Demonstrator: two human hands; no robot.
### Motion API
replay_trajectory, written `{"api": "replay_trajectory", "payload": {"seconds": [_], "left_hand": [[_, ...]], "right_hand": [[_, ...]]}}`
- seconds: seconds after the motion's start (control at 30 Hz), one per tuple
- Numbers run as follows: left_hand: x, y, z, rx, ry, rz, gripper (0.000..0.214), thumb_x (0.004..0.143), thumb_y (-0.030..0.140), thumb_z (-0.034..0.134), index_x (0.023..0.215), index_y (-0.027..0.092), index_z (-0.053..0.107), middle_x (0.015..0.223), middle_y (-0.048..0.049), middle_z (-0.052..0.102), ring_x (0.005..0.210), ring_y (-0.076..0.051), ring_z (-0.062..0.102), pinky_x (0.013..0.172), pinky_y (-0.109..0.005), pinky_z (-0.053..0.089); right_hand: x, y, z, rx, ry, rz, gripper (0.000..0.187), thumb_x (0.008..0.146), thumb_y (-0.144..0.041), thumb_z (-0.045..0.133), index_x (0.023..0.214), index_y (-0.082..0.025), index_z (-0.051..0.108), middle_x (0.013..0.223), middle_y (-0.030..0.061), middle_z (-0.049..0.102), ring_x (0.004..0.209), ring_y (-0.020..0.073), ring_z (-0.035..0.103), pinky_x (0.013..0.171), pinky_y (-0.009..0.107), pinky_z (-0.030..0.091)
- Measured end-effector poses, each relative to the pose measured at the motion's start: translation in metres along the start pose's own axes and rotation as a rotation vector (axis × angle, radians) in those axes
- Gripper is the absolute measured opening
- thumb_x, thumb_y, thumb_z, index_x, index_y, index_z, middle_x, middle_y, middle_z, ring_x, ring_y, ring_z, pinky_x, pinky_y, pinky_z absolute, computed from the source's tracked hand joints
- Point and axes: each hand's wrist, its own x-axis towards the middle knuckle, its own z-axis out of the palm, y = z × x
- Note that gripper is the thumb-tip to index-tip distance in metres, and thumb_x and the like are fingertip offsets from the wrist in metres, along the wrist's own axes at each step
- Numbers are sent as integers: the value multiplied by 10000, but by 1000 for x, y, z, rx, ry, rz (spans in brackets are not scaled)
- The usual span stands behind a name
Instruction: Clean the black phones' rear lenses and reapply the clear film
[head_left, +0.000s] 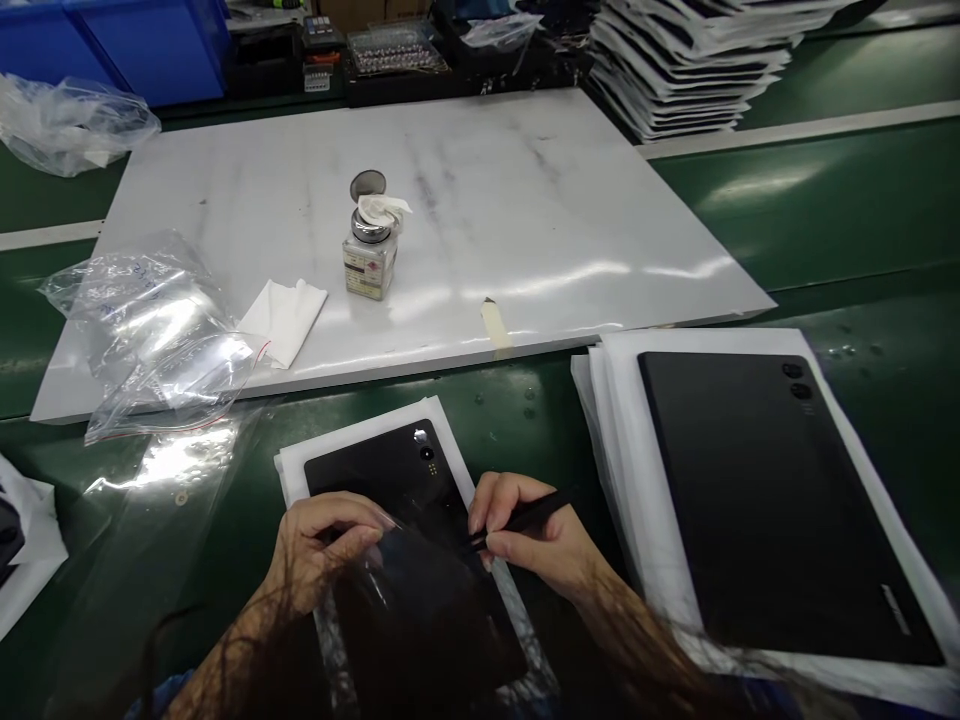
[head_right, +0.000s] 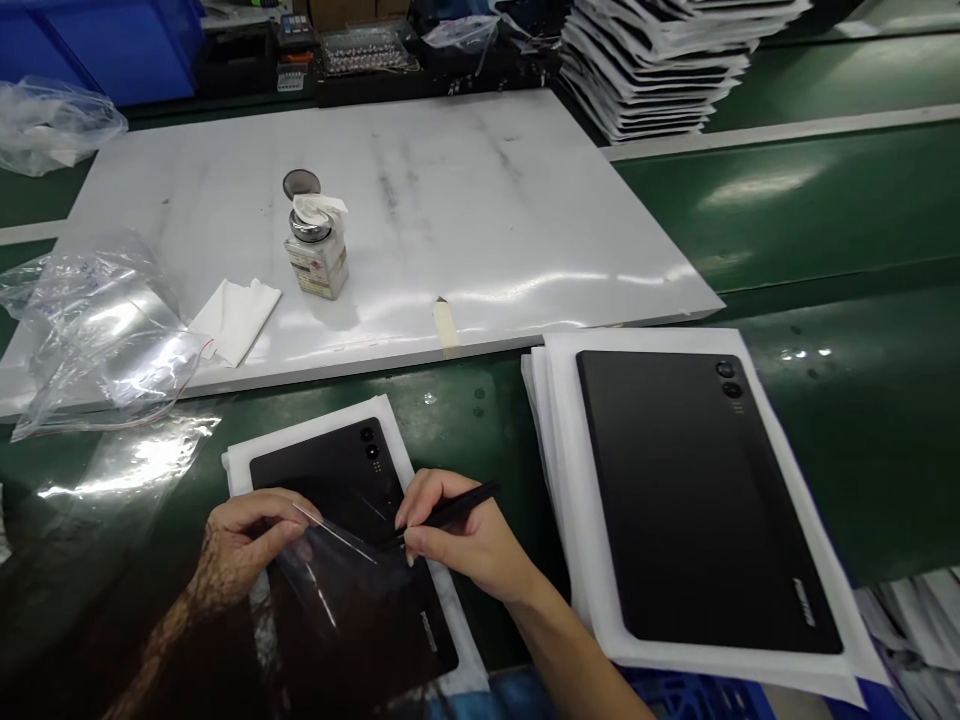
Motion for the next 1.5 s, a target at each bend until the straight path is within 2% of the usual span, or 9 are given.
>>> {"api": "replay_trajectory", "payload": {"seconds": [0.3, 0.57, 0.9, 0.97, 1.07, 1.17, 1.33, 1.43, 1.5], "left_hand": [[-1, 3, 3, 81, 58, 11, 154, 1064, 502, 1072, 982, 372, 1088, 1034, -67, 1038, 724, -230, 911, 735, -312, 829], [-7, 19, 19, 45, 190, -109, 257, 981, 597, 1130, 900, 360, 1071, 1005, -62, 1013, 746, -238, 875, 725, -341, 786], [-4, 9, 9, 46, 81, -69, 212, 1054, 529, 1074, 967, 335, 1081, 1057, -91, 1035, 680, -253, 924, 679, -351, 798], [-5, 11, 10, 63, 113, -73, 226, 1047, 534, 1077, 953, 329, 1077, 1044, -90, 1030, 691, -247, 921, 698, -346, 794], [-6, 16, 16, 51, 180, -115, 268, 1002, 569, 1109, 903, 324, 1064, 1023, -83, 1020, 676, -251, 911, 684, -358, 772], [-7, 19, 20, 55, 209, -128, 225, 980, 542, 1115, 875, 350, 1061, 1017, -66, 1025, 690, -265, 918, 685, -370, 777], [-9, 16, 19, 135, 241, -198, 177, 976, 509, 1082, 918, 343, 1065, 907, -46, 1017, 705, -280, 940, 690, -348, 777], [-10, 14, 21, 100, 279, -223, 213, 966, 528, 1077, 1103, 365, 1082, 941, -30, 1032, 703, -286, 952, 675, -356, 781], [-10, 15, 24, 69, 301, -225, 233, 942, 527, 1095, 1104, 359, 1078, 915, -24, 1025, 661, -266, 935, 638, -334, 766]], "right_hand": [[-4, 1, 4, 59, -12, 125, 475, 824, -522, 1242, 820, -236, 863, 849, 4, 837, 563, 134, 744, 528, 253, 669], [-4, 2, 4, 83, -18, 135, 495, 815, -519, 1231, 805, -252, 814, 818, 1, 800, 576, 161, 717, 480, 274, 650], [-5, 3, 1, 65, -37, 52, 421, 878, -513, 1197, 845, -261, 862, 835, 16, 815, 610, 179, 760, 464, 244, 605], [-7, 2, 1, -29, 3, -58, 306, 988, -511, 1117, 928, -287, 917, 887, 31, 844, 622, 184, 761, 499, 271, 622], [-13, 3, 1, -401, 49, -230, 98, 1148, -437, 934, 1186, -372, 997, 1028, 77, 894, 818, 267, 846, 710, 403, 736], [-20, 11, 4, -758, -13, -324, 306, 1070, -486, 986, 1374, -456, 978, 1086, 89, 880, 908, 358, 844, 786, 522, 748], [-24, 21, 20, -860, 26, -283, 47, 1079, -416, 929, 1083, -450, 897, 942, 43, 778, 715, 317, 718, 630, 497, 651], [-23, 17, 26, -779, 88, -254, 100, 1091, -445, 938, 1009, -449, 881, 897, 37, 768, 696, 319, 707, 627, 509, 671], [-24, 11, 25, -744, 83, -232, 102, 1079, -484, 973, 1009, -459, 904, 892, 41, 778, 708, 329, 719, 640, 519, 684]]}}
